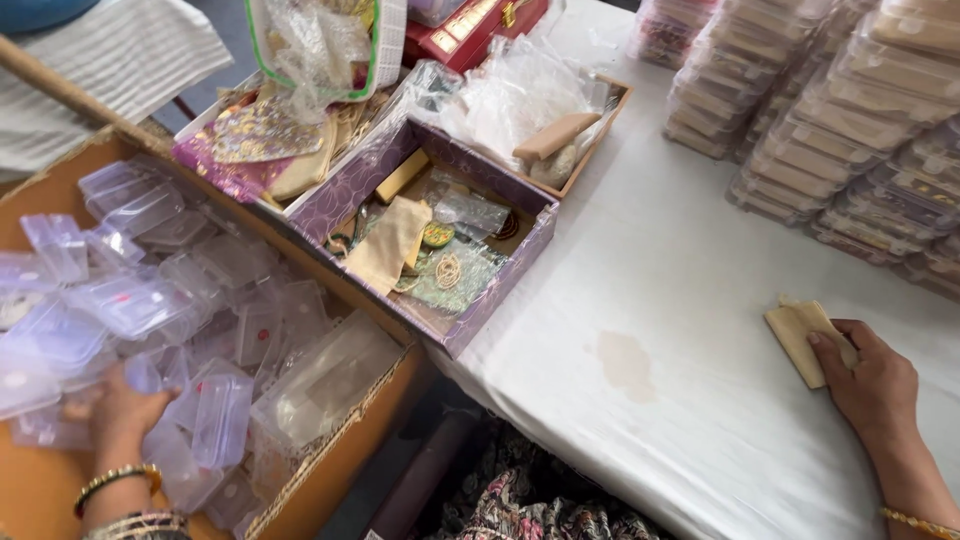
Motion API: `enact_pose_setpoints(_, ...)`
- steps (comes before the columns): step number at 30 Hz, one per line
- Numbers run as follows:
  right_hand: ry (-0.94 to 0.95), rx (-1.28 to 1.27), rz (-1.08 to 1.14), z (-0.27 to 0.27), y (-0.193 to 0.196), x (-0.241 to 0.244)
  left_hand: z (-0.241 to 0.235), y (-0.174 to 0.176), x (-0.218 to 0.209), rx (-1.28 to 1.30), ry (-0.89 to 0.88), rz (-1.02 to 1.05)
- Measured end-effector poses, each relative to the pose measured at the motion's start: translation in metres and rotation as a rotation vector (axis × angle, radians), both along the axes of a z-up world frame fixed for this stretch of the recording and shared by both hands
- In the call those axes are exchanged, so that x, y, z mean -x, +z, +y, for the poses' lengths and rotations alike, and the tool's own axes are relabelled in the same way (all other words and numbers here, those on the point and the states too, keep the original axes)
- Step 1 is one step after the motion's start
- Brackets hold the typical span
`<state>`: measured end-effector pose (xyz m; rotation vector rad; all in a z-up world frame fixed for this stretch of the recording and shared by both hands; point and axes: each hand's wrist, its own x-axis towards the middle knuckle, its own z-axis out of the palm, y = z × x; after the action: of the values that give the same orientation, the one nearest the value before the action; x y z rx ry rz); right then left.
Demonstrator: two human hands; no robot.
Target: The person places a small jewelry item into a beige drawstring pouch and ties it closed. They then place the pouch into a small clear plastic container and stack it with others. Next, they pick up a colorful beaded bracelet, place it into a small clear plastic bag, and seal it.
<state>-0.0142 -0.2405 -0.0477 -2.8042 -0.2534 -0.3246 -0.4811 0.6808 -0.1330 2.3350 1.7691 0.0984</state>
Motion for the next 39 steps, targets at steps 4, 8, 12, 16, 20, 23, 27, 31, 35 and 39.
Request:
enact_pose_setpoints(4,0.022,-0.016,0.003,-0.009,-0.007,-0.002,-0.003,0.005,-0.028,0.337,-0.294,0.242)
enact_pose_setpoints(8,-0.004,-0.02,0.006,-0.01,-0.009,0.0,-0.114,0.107,-0.094,0.635,-0.393,0.329)
enact_pose_setpoints(12,-0.045,0.01,0.029,-0.011,-0.012,-0.002,-0.242,0.179,-0.129,0.515,-0.907,0.431)
enact_pose_setpoints(16,-0.024,0.053,0.002,-0.024,-0.024,-0.008,-0.301,0.147,-0.124,0.604,-1.068,0.349)
enact_pose_setpoints(20,-0.022,0.043,0.002,-0.023,-0.026,-0.005,-0.352,0.09,-0.084,0.737,-1.127,-0.159)
enact_pose_setpoints(23,-0.059,0.022,0.036,-0.008,-0.01,0.002,-0.374,0.086,-0.075,0.743,-1.205,-0.426)
enact_pose_setpoints(27,-0.061,0.027,0.046,-0.011,-0.01,0.001,-0.331,0.069,-0.083,0.782,-1.13,-0.593)
enact_pose_setpoints(31,-0.008,0.055,0.007,-0.017,-0.013,0.002,-0.337,0.088,-0.098,0.814,-0.966,-0.427)
enact_pose_setpoints(35,-0.034,-0.087,0.082,-0.015,-0.028,-0.006,-0.372,0.107,-0.094,0.879,-1.086,-0.378)
enact_pose_setpoints(39,0.063,-0.175,0.045,-0.053,-0.083,-0.032,-0.372,0.125,-0.092,1.048,-1.039,-0.398)
